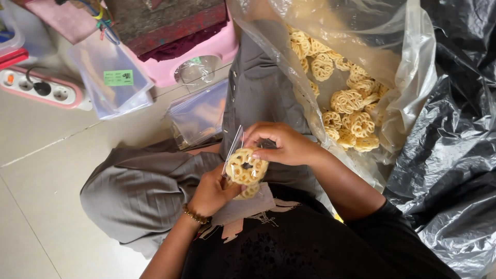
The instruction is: Manually packaging individual crackers into small plastic bags and sealing them with a heat sealer.
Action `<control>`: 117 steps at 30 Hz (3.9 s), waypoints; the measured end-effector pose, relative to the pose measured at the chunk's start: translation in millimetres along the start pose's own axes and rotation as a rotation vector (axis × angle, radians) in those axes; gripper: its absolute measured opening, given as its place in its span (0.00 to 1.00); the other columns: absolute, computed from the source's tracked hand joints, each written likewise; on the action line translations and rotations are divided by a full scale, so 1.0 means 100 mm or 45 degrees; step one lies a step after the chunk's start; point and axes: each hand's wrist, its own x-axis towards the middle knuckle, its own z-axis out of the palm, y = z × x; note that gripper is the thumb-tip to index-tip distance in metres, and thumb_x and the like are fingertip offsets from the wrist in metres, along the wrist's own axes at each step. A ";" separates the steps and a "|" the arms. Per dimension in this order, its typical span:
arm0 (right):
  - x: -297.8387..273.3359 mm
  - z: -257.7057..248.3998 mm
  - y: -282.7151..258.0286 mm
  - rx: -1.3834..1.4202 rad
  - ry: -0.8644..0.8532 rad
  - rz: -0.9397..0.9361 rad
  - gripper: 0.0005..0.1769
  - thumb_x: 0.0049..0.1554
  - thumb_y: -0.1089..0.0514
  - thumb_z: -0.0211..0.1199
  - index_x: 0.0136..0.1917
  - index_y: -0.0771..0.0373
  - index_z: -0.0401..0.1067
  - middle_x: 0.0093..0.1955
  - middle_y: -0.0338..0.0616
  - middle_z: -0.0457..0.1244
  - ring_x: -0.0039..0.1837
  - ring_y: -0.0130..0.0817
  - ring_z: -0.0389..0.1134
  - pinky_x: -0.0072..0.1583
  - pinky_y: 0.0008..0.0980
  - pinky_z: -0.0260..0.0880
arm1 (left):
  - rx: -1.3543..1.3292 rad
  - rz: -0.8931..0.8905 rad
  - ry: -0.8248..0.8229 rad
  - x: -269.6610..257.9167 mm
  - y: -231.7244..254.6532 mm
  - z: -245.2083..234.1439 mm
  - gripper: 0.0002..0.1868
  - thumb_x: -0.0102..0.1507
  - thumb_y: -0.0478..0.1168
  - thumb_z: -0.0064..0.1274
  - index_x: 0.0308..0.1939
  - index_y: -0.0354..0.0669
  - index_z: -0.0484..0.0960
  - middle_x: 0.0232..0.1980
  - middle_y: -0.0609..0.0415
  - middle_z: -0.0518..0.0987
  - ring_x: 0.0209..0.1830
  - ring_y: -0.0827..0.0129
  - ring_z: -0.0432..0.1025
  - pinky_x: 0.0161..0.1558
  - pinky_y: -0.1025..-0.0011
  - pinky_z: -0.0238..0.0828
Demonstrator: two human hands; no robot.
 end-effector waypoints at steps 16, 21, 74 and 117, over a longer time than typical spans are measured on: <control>-0.20 -1.09 0.66 -0.277 0.916 -0.111 0.07 0.65 0.76 0.52 0.48 0.69 0.69 0.47 0.55 0.70 0.48 0.41 0.74 0.67 0.46 0.69 | -0.825 -0.022 -0.301 0.16 0.54 -0.03 0.46 0.53 0.31 0.71 0.73 0.37 0.65 0.55 0.35 0.82 0.49 0.56 0.79 0.48 0.57 0.80; -0.52 -1.69 2.14 -0.873 0.795 0.714 0.21 0.60 0.57 0.65 0.66 0.61 0.70 0.57 0.61 0.67 0.61 0.59 0.68 0.63 0.55 0.65 | -0.765 0.013 -0.360 0.24 0.71 -0.03 0.53 0.51 0.28 0.71 0.77 0.40 0.60 0.58 0.35 0.79 0.51 0.56 0.77 0.51 0.57 0.81; 0.27 -0.37 -0.80 -0.638 0.450 -0.560 0.16 0.54 0.73 0.71 0.55 0.72 0.75 0.53 0.59 0.69 0.53 0.50 0.73 0.57 0.45 0.72 | 0.737 0.618 0.603 0.19 1.00 -0.32 0.57 0.51 0.59 0.72 0.78 0.49 0.59 0.59 0.41 0.79 0.51 0.44 0.78 0.48 0.48 0.79; 0.18 -0.33 -0.24 -0.484 0.239 -0.492 0.02 0.55 0.66 0.70 0.44 0.65 0.78 0.61 0.55 0.68 0.67 0.53 0.68 0.72 0.52 0.54 | -0.489 0.501 0.249 0.31 1.03 -0.25 0.42 0.54 0.44 0.73 0.68 0.31 0.72 0.61 0.30 0.77 0.57 0.46 0.74 0.54 0.55 0.78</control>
